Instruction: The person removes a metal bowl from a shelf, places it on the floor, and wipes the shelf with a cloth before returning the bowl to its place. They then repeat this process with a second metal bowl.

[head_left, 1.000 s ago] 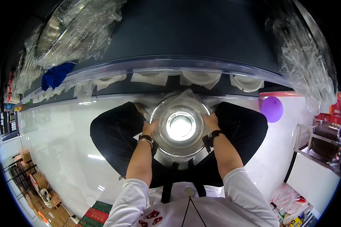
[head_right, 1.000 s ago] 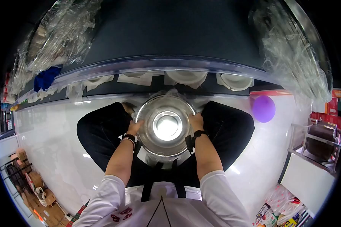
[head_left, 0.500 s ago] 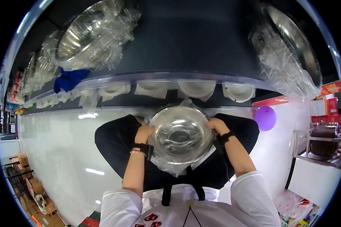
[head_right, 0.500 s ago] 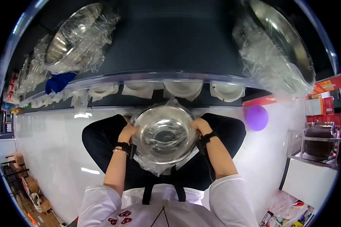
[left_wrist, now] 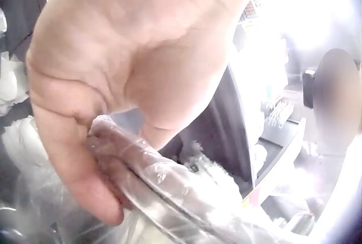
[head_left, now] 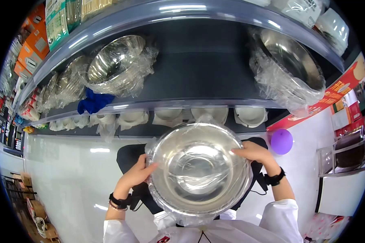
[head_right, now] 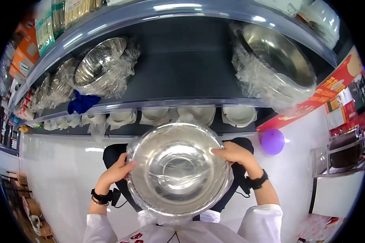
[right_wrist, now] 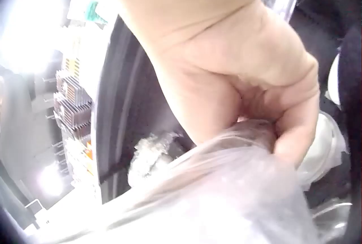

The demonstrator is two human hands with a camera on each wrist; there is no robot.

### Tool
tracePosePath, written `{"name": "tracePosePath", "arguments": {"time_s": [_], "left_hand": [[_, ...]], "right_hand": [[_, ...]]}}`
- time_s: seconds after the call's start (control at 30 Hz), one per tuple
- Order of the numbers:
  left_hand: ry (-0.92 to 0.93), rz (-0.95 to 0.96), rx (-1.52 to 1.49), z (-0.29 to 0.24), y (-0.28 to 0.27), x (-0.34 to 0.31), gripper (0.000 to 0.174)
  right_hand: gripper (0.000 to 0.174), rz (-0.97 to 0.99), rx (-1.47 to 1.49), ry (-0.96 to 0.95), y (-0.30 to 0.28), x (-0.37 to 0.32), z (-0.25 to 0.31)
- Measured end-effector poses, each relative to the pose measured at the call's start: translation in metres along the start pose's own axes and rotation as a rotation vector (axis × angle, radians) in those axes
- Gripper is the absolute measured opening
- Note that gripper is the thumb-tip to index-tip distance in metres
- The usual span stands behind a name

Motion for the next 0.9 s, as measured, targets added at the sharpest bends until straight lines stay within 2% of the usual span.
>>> {"name": "tracePosePath", "arguments": {"time_s": [0.1, 0.13, 0.23, 0.3, 0.33, 0.37, 0.4, 0.43, 0.47, 0.5, 0.6, 0.63, 0.73, 0.8, 0.83, 0.9], "left_hand": [[0.025, -0.030, -0.303, -0.030, -0.023, -0.023, 0.069], [0.060, -0.084, -0.325, -0.041, -0.035, -0.026, 0.069], [0.205, -0.140, -0.418, -0.077, -0.067, -0.026, 0.073], [0.361, -0.202, -0.692, -0.095, -0.084, -0.005, 0.070], [0.374, -0.263, -0.807, -0.115, -0.089, -0.002, 0.067], [0.388, -0.324, -0.923, -0.135, -0.094, -0.001, 0.064], [0.396, -0.323, -0.925, -0.143, -0.098, 0.007, 0.064], [0.381, -0.236, -1.028, -0.146, -0.096, 0.022, 0.054], [0.371, -0.147, -1.129, -0.148, -0.095, 0.039, 0.046], [0.408, -0.098, -1.140, -0.142, -0.096, 0.069, 0.038], [0.480, 0.001, -1.081, -0.167, -0.078, 0.084, 0.039], [0.460, -0.177, -1.091, -0.179, -0.074, 0.078, 0.043], [0.528, -0.161, -1.068, -0.183, -0.069, 0.117, 0.048], [0.550, -0.240, -1.044, -0.183, -0.075, 0.143, 0.037], [0.547, -0.240, -1.045, -0.189, -0.074, 0.147, 0.037], [0.444, -0.305, -1.129, -0.191, -0.075, 0.157, 0.035]], "right_hand": [[0.062, -0.178, 0.003, 0.006, -0.040, -0.035, 0.027], [0.063, -0.223, 0.166, -0.017, -0.050, -0.048, 0.040], [0.044, -0.150, 0.484, -0.170, -0.081, -0.063, 0.072], [0.034, -0.192, 0.829, -0.312, -0.102, -0.067, 0.099], [0.030, -0.121, 0.886, -0.378, -0.112, -0.064, 0.107], [0.027, -0.217, 0.997, -0.405, -0.121, -0.065, 0.118], [0.027, -0.203, 1.096, -0.472, -0.128, -0.059, 0.129], [0.029, -0.187, 1.193, -0.541, -0.133, -0.049, 0.136], [0.029, -0.189, 1.188, -0.558, -0.134, -0.038, 0.140], [0.035, -0.276, 1.237, -0.537, -0.141, -0.025, 0.138], [0.050, -0.450, 1.233, -0.564, -0.157, 0.004, 0.137], [0.057, -0.534, 1.179, -0.589, -0.163, 0.013, 0.136], [0.061, -0.542, 1.178, -0.666, -0.175, 0.048, 0.137], [0.064, -0.584, 1.143, -0.656, -0.182, 0.067, 0.139], [0.064, -0.585, 1.142, -0.654, -0.185, 0.077, 0.141], [0.063, -0.773, 0.964, -0.746, -0.199, 0.085, 0.148]]}}
Point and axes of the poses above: each hand's wrist, its own x-axis towards the middle knuckle, its own y-axis out of the palm, z = x × y, the point moved 9 cm from there along x, towards the middle knuckle, and after that the axes turned 11 degrees about -z, right-handed, at the moved point
